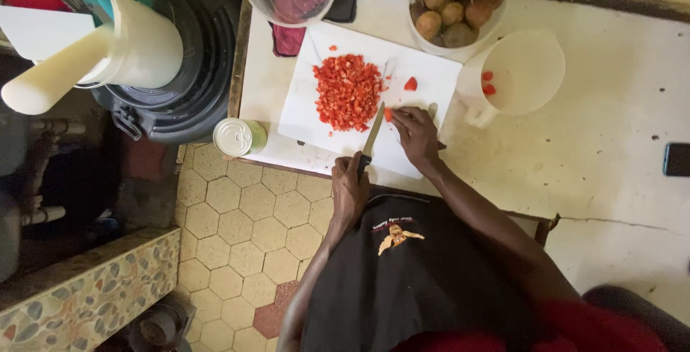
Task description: Chopping small tomatoes on a cutting board with a knife
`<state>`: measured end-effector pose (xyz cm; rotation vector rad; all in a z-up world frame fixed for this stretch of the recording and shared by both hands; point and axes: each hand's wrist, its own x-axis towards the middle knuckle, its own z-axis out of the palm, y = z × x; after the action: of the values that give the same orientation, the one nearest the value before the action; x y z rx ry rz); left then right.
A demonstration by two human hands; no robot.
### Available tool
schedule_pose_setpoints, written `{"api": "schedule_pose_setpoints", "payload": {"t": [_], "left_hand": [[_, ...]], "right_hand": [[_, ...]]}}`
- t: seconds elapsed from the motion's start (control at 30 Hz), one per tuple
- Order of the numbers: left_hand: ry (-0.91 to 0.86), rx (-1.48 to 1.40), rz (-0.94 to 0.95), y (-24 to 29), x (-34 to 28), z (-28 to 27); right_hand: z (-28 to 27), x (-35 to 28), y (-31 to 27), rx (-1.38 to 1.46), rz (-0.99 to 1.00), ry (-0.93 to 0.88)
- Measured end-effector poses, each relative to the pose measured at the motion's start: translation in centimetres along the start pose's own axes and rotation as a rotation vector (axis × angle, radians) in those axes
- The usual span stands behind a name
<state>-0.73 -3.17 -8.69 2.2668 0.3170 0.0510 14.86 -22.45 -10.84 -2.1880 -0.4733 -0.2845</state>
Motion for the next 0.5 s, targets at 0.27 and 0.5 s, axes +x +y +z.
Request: {"api": "schedule_pose_setpoints", "payload": {"t": [0.27,0.5], "left_hand": [[-0.039,-0.053,-0.003,1.0,1.3,-0.4],[-0.053,-0.154,-0.067,1.0,1.2,-0.1]], "right_hand": [[-0.1,1.4,-1.0,-0.034,-0.054,0.037],[-0.3,1.4,-1.5,-0.072,-0.087,0.012]]}}
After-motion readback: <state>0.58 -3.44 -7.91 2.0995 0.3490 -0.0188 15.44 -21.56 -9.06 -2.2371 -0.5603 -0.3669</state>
